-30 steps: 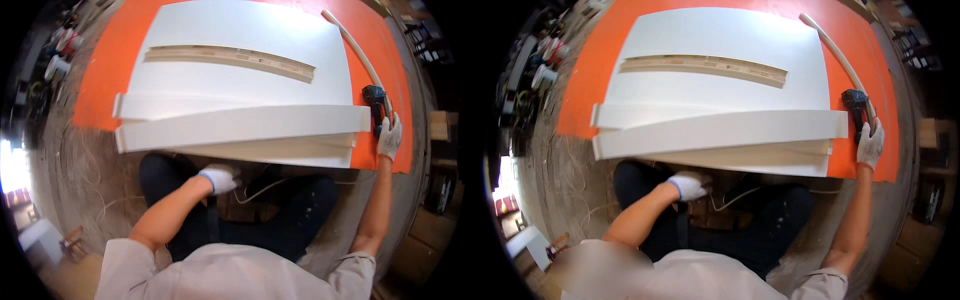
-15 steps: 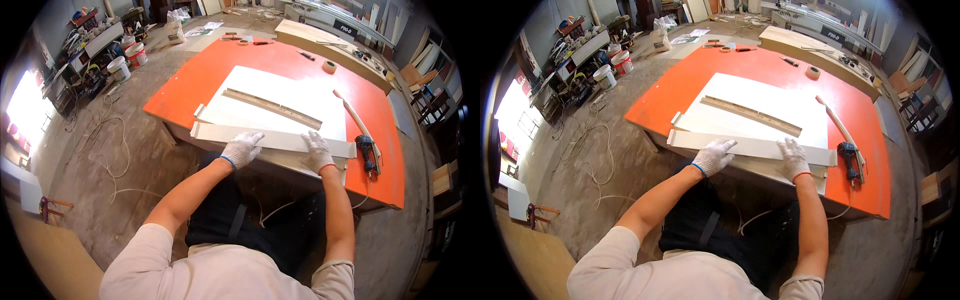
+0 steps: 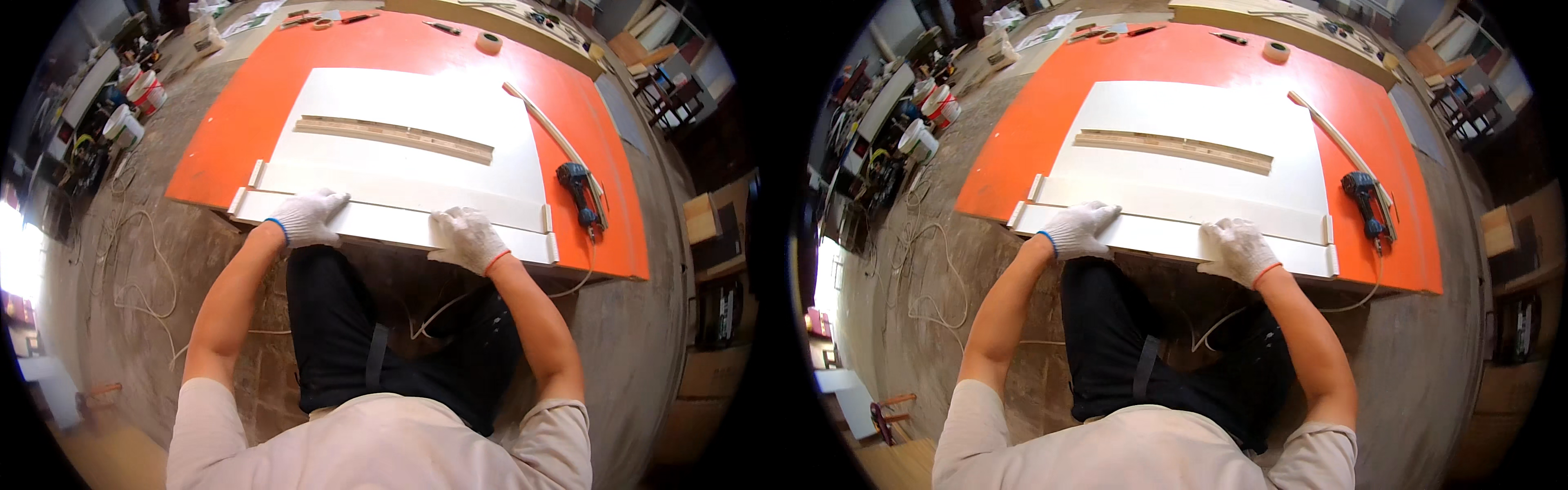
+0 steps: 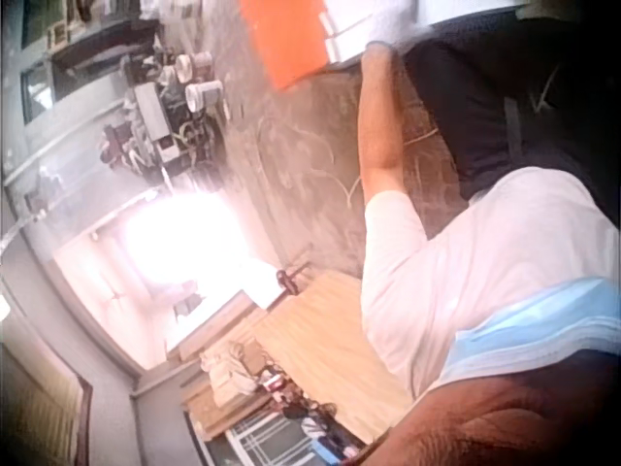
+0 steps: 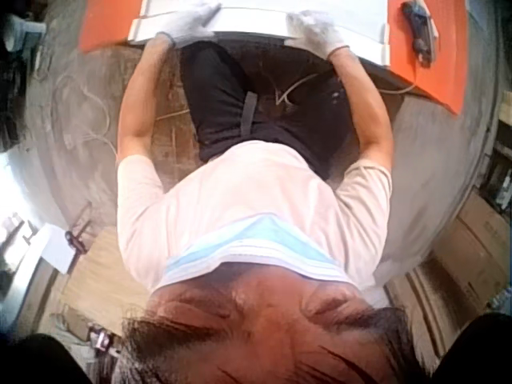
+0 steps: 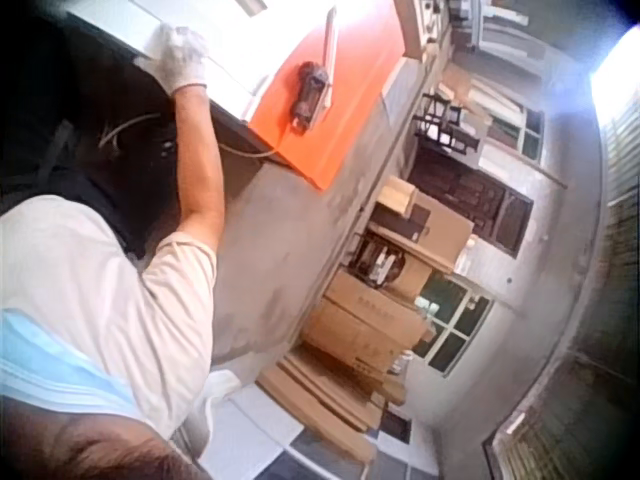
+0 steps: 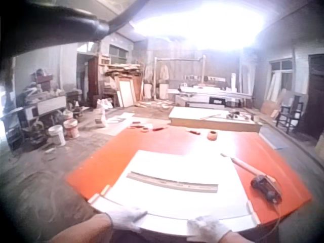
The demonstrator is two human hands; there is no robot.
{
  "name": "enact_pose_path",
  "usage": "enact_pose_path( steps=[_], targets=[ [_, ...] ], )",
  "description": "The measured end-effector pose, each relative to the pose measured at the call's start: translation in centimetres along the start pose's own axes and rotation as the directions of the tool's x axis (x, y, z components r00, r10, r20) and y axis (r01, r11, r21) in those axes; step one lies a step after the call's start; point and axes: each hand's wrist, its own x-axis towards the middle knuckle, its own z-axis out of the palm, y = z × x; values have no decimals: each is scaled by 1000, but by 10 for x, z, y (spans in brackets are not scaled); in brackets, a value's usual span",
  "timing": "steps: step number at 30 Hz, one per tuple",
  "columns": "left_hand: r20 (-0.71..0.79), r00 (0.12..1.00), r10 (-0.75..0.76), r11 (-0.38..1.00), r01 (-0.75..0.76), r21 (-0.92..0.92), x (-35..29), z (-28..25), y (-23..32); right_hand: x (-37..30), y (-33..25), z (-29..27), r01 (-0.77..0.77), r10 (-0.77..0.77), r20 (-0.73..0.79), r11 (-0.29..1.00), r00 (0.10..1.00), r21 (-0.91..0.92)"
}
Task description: The person carries a white board to an orange workbench and places it down. They then pick up a nail gun and attach several white wooden strips to the board using the nail gun.
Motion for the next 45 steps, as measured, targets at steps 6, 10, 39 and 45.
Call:
enact_pose_path(
  steps=[6, 10, 39, 45],
  targets=[
    [10, 1000, 12, 1000, -12, 22, -1, 2, -14, 8, -7, 8, -3, 3, -9, 1000, 1000, -11],
    [-45, 999, 8, 1000, -9, -29, 29, 2, -11, 15, 22, 10, -56, 56, -2, 998, 998, 28],
    [-513, 858, 21, 995, -66, -70, 56, 59, -30, 158, 118, -18, -336, 352, -113, 932, 929, 134],
    [-631, 771, 80, 990, -135, -39, 40, 63, -26, 53, 85, -32, -250, 288, -101, 927, 952, 278]
  ],
)
